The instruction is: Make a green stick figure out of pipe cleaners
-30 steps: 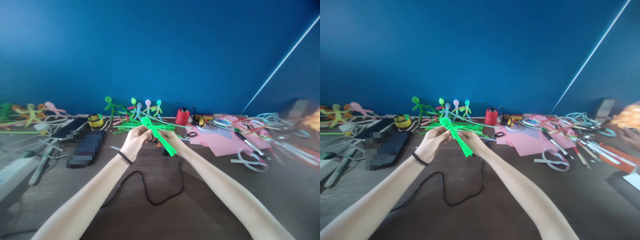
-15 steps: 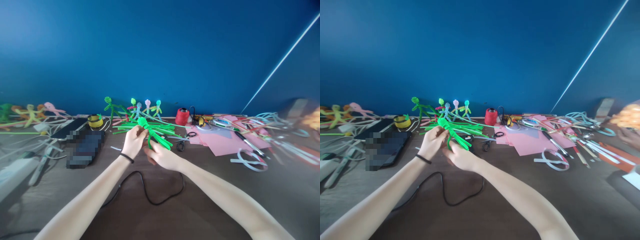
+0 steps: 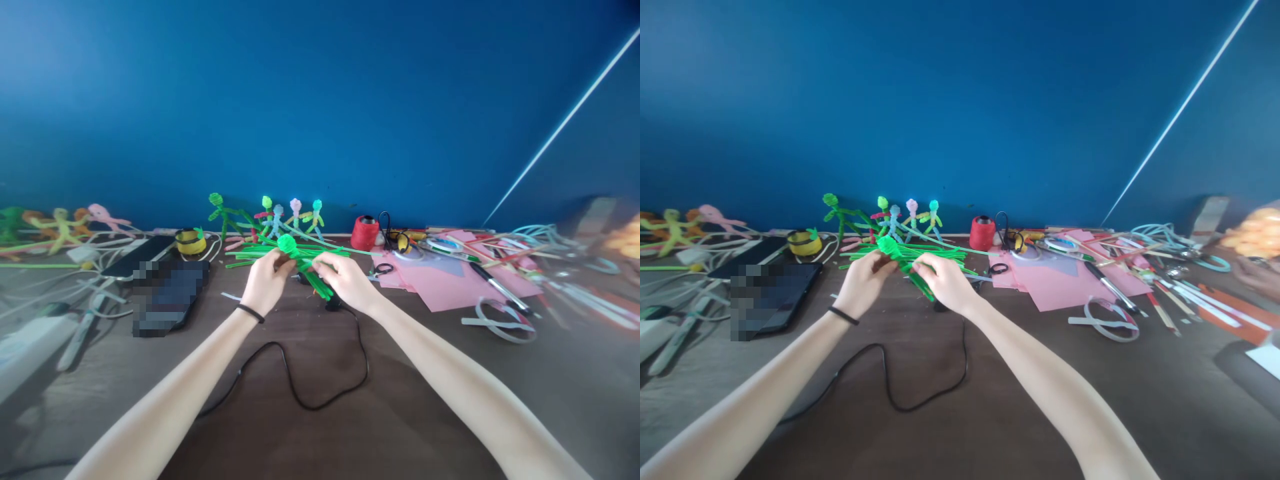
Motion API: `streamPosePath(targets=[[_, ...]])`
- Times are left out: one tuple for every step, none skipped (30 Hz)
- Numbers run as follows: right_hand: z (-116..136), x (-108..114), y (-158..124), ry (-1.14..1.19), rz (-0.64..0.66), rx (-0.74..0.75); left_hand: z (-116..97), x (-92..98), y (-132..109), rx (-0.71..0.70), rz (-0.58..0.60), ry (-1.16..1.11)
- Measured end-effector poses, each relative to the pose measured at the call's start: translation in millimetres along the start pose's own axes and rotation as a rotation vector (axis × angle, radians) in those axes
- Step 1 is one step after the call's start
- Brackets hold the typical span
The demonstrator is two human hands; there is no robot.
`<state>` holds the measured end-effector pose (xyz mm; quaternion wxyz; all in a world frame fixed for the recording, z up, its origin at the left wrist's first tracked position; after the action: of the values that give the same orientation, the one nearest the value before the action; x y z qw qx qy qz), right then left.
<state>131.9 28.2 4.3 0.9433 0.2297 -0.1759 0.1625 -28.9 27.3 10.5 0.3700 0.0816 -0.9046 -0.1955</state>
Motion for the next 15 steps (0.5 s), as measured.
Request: streamPosePath(targets=[[-2, 2, 1, -0.011, -0.037, 0.012, -1, 0.1, 0, 0.019, 0.020, -0.033], [-4, 3, 2, -0.013, -0.071, 0.024, -2, 0.0, 0, 0.041, 0.040, -0.071], [-6, 4, 3, -0.008, -0.102, 0.036, -3, -0.4, 0, 0.063, 0.058, -0.115], [-8, 4, 4, 0.001, -0.123, 0.047, -3, -1.1, 0, 0.083, 0.075, -0.164], [-10, 4, 4, 0.014, -0.133, 0.055, -4, -1.9, -1, 0.100, 0.092, -0.216], [-12, 3, 4, 0.026, -0.133, 0.056, -4, -2.8, -2, 0.114, 0.109, -0.268], [-14, 2, 5, 0.033, -0.124, 0.047, -5, -3.6, -3, 0.125, 0.131, -0.316], [-17, 0, 5, 0.036, -0.105, 0.028, -6, -4.3, -4, 0.134, 0.151, -0.358], [-19, -1, 5, 0.042, -0.079, 0.000, -7, -4.7, -5, 0.142, 0.169, -0.392], [-21, -3, 5, 0.056, -0.053, -0.029, -8, -5.0, -6, 0.148, 0.182, -0.416], [-24, -6, 5, 0.081, -0.032, -0.049, -9, -5.0, -6, 0.153, 0.190, -0.433], [-26, -8, 5, 0.118, -0.007, -0.057, -10, -4.9, -7, 0.155, 0.192, -0.446], [-28, -11, 4, 0.166, 0.019, -0.052, -11, -4.9, -7, 0.151, 0.194, -0.453], [-29, -14, 4, 0.217, 0.041, -0.043, -12, -4.9, -7, 0.142, 0.196, -0.456], [-29, -17, 3, 0.276, 0.059, -0.041, -12, -5.0, -7, 0.129, 0.197, -0.456]])
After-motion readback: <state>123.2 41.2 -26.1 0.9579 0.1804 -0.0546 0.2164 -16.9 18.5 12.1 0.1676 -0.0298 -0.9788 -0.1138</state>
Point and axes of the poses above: each hand's wrist, its own y-axis towards the middle knuckle, its own x-axis out of the back of the hand, z = x × y, the point moved 1 cm from there along y, towards the middle knuckle, and after that the axes turned 9 degrees about y, right-handed, at the moved point
